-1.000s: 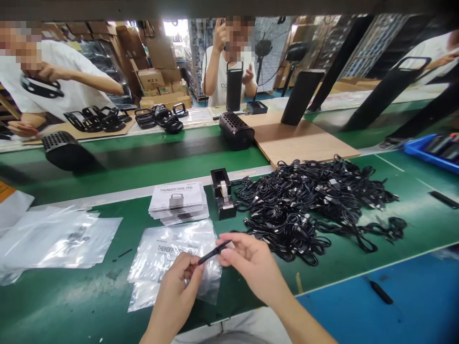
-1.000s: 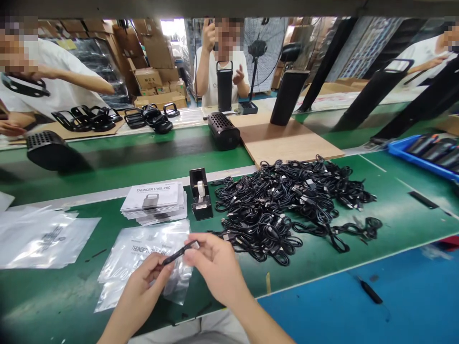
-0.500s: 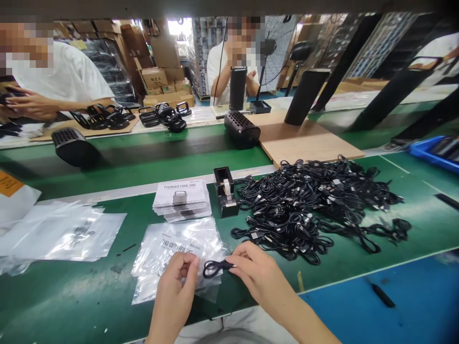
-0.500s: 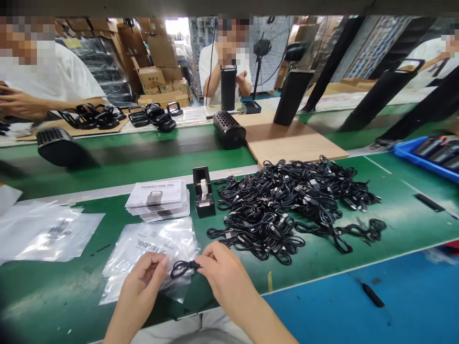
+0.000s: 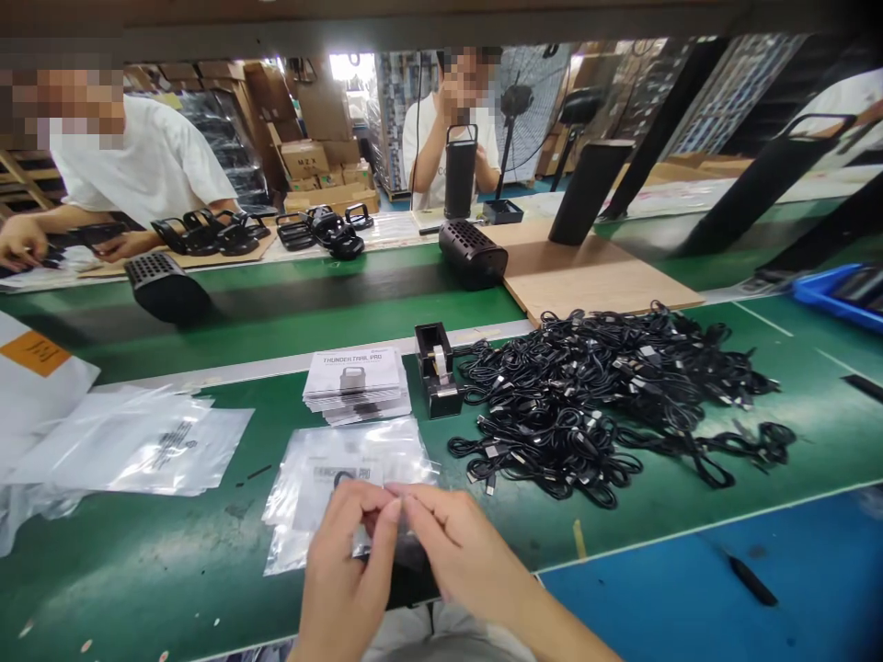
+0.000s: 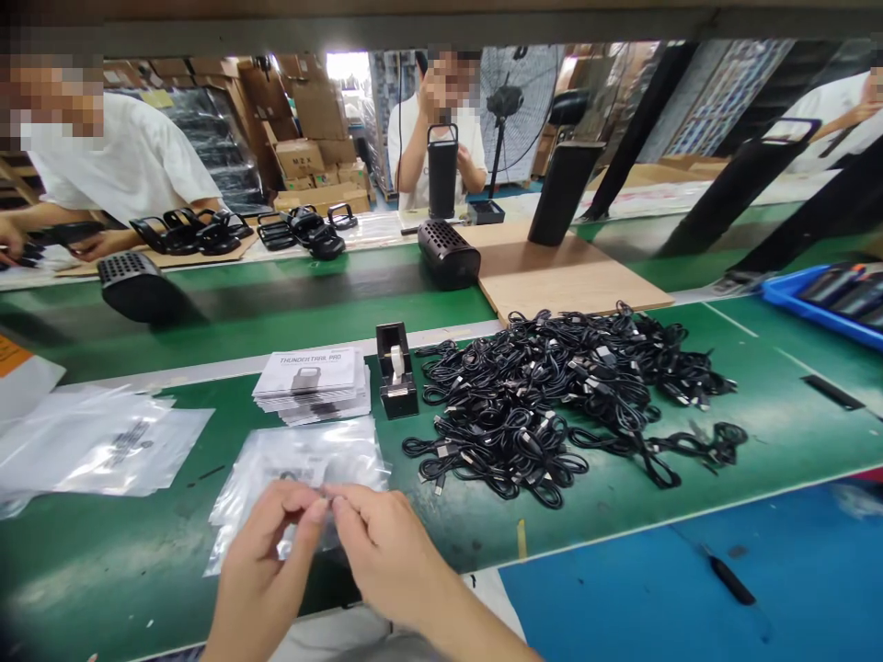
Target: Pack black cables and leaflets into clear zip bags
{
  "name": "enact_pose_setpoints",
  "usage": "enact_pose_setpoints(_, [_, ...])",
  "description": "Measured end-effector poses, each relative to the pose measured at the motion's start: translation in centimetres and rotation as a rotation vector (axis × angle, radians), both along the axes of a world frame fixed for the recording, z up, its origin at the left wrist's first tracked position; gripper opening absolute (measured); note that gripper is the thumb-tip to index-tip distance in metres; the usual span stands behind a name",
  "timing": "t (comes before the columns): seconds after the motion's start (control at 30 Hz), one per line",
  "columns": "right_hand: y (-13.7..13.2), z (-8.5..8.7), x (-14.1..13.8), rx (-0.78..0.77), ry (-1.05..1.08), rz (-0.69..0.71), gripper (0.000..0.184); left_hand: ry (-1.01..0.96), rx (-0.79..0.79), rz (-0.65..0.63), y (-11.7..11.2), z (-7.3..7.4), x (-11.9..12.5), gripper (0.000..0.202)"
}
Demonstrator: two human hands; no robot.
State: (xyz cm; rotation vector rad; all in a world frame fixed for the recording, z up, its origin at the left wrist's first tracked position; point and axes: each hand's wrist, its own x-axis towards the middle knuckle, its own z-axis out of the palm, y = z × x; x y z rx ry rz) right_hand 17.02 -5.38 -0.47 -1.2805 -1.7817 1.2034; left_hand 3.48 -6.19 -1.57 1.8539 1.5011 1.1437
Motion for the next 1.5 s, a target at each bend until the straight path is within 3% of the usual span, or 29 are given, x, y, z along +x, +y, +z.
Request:
enact_pose_setpoints(0.2, [3.9, 4.6, 0.4, 0.299, -0.135, 0.344, 0.014, -0.227, -0.073, 0.147, 1.8, 3.0, -2.3, 0.017])
enact_pose_setpoints(0.33, [6.9, 8.8, 0.1, 0.455, -0.176, 0.503, 0.012, -0.426, 0.023, 0.146, 3.2, 2.9, -4.0, 0.030])
enact_pose_setpoints(0.4, [7.6, 10.7, 0.2, 0.501, -0.155, 0.580, 0.012, -0.590, -0.047, 0.044, 3.9, 2.4, -4.4, 0.055])
enact_pose_setpoints(0.5, [8.1, 12.3, 0.5, 0.456, -0.101, 0.724, 0.012, -0.786, -0.301, -0.192, 4.3, 1.6, -4.1, 0.080])
enact_pose_setpoints(0.6, [8.2, 13.0, 1.0, 0.341, -0.034, 0.919, 0.009, -0.842, -0.548, -0.388, 4.0, 1.3, -3.2, 0.073])
enact_pose_setpoints(0.7, [8.0, 13.4, 2.2, 0.274, -0.023, 0.985, 0.006, -0.869, -0.647, -0.471, 3.4, 1.0, -2.6, 0.058])
enact_pose_setpoints(0.77, [7.7, 13.1, 3.3, 0.245, -0.026, 0.912, 0.009, -0.931, -0.645, -0.451, 3.2, 0.7, -2.4, 0.040])
enact_pose_setpoints(0.87, [6.7, 10.6, 4.7, 0.173, 0.073, 0.559, 0.022, -0.950, -0.552, -0.210, 3.2, 0.2, -2.6, 0.025])
enact_pose_setpoints(0.93, [5.9, 7.8, 4.7, 0.106, 0.154, 0.303, 0.055, -0.886, -0.454, -0.001, 3.4, -0.1, -2.8, 0.023])
enact_pose_setpoints(1.0, [5.1, 4.9, 3.9, 0.007, 0.111, 0.210, 0.082, -0.802, -0.365, 0.124, 3.6, -0.2, -3.0, 0.022])
enact_pose_setpoints(1.03, [4.8, 3.6, 3.3, -0.017, 0.078, 0.138, 0.073, -0.761, -0.329, 0.149, 3.8, -0.3, -3.1, 0.022])
enact_pose_setpoints(1.1, [4.6, 2.0, 2.0, -0.003, 0.047, 0.013, 0.025, -0.690, -0.287, 0.158, 4.0, -0.4, -3.4, 0.022])
enact_pose_setpoints(1.13, [4.7, 1.6, 1.5, 0.011, 0.054, -0.021, 0.013, -0.669, -0.276, 0.165, 4.0, -0.4, -3.6, 0.021])
enact_pose_setpoints(1.27, [5.3, 1.3, 0.9, 0.006, 0.136, -0.024, 0.018, -0.687, -0.279, 0.217, 4.1, -0.1, -4.3, 0.022])
enact_pose_setpoints(1.4, [5.9, 1.1, 1.4, -0.014, 0.212, -0.006, 0.017, -0.592, -0.363, 0.072, 4.4, 0.5, -4.8, 0.021])
enact_pose_setpoints(1.5, [6.4, 0.6, 2.1, 0.100, 0.173, 0.040, 0.018, -0.415, -0.344, 0.021, 4.6, 0.9, -5.3, 0.008])
